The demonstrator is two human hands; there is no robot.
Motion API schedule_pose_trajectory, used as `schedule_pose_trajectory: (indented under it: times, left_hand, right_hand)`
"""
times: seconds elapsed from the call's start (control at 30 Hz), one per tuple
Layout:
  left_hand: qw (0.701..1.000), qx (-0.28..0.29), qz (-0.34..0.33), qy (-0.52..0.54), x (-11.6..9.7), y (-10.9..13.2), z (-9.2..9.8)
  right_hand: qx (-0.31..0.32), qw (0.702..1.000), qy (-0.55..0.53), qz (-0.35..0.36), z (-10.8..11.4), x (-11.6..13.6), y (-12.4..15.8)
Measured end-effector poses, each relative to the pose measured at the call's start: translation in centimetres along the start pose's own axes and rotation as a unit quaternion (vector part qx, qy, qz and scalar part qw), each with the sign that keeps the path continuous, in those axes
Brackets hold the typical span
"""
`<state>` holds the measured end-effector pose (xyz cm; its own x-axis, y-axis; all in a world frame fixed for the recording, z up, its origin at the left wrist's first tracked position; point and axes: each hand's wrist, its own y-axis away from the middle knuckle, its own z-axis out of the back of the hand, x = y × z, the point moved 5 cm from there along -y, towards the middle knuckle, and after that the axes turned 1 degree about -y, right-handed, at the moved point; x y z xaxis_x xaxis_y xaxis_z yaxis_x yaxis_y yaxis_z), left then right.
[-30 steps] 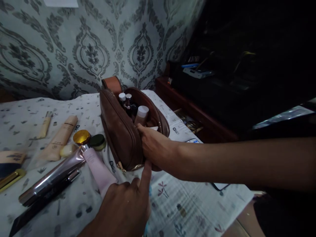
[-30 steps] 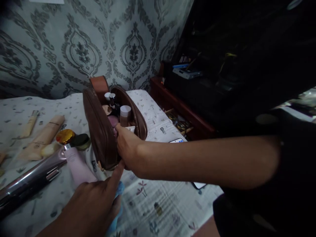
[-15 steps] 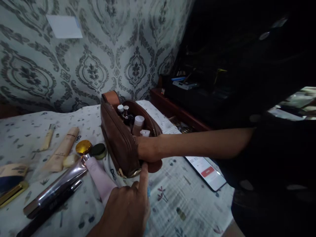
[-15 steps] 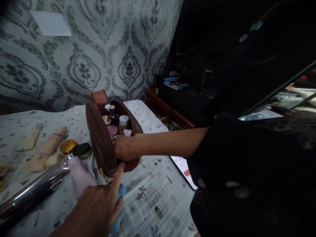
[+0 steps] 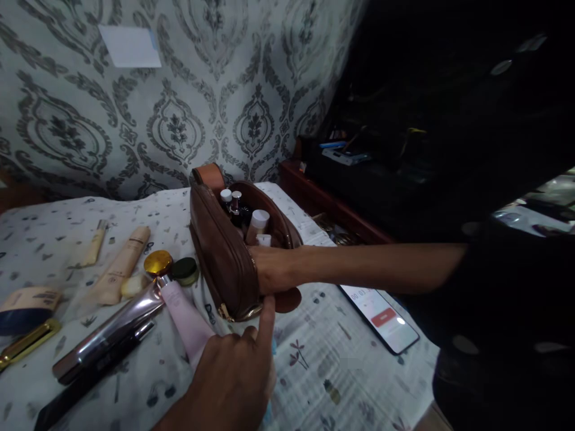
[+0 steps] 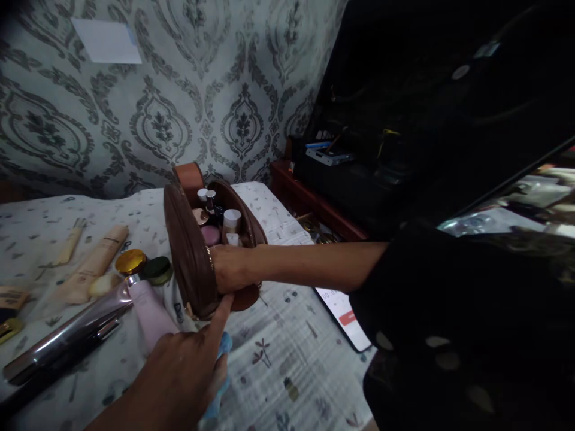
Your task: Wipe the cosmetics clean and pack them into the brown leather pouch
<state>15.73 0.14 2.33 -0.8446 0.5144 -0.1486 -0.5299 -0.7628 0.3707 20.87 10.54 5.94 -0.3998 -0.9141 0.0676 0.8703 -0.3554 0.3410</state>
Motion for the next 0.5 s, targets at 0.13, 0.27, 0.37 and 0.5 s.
schedule_pose_trajectory:
  times: [0.13, 0.27, 0.37, 0.5]
  left_hand:
    - [1.000, -0.002, 0.008, -0.003, 0.0, -0.1, -0.1]
    - [1.000, -0.007, 0.010, 0.006, -0.1, -0.3, 0.1]
    - [0.999, -0.024, -0.007, 0.032, 0.5, 0.4, 1.3]
    - [0.973, -0.202, -0.062, 0.098, 3.2, 1.9, 7.7]
  right_hand:
    - [0.022, 0.996, 0.001, -0.090, 0.8, -0.6, 1.3]
    - [-0.031, 0.999, 0.016, -0.042, 1.3, -0.5, 2.4]
    - [-0.044, 0.999, 0.027, -0.015, 1.3, -0.3, 3.2]
    - [-0.050, 0.998, 0.044, -0.008, 1.1, 0.1, 4.0]
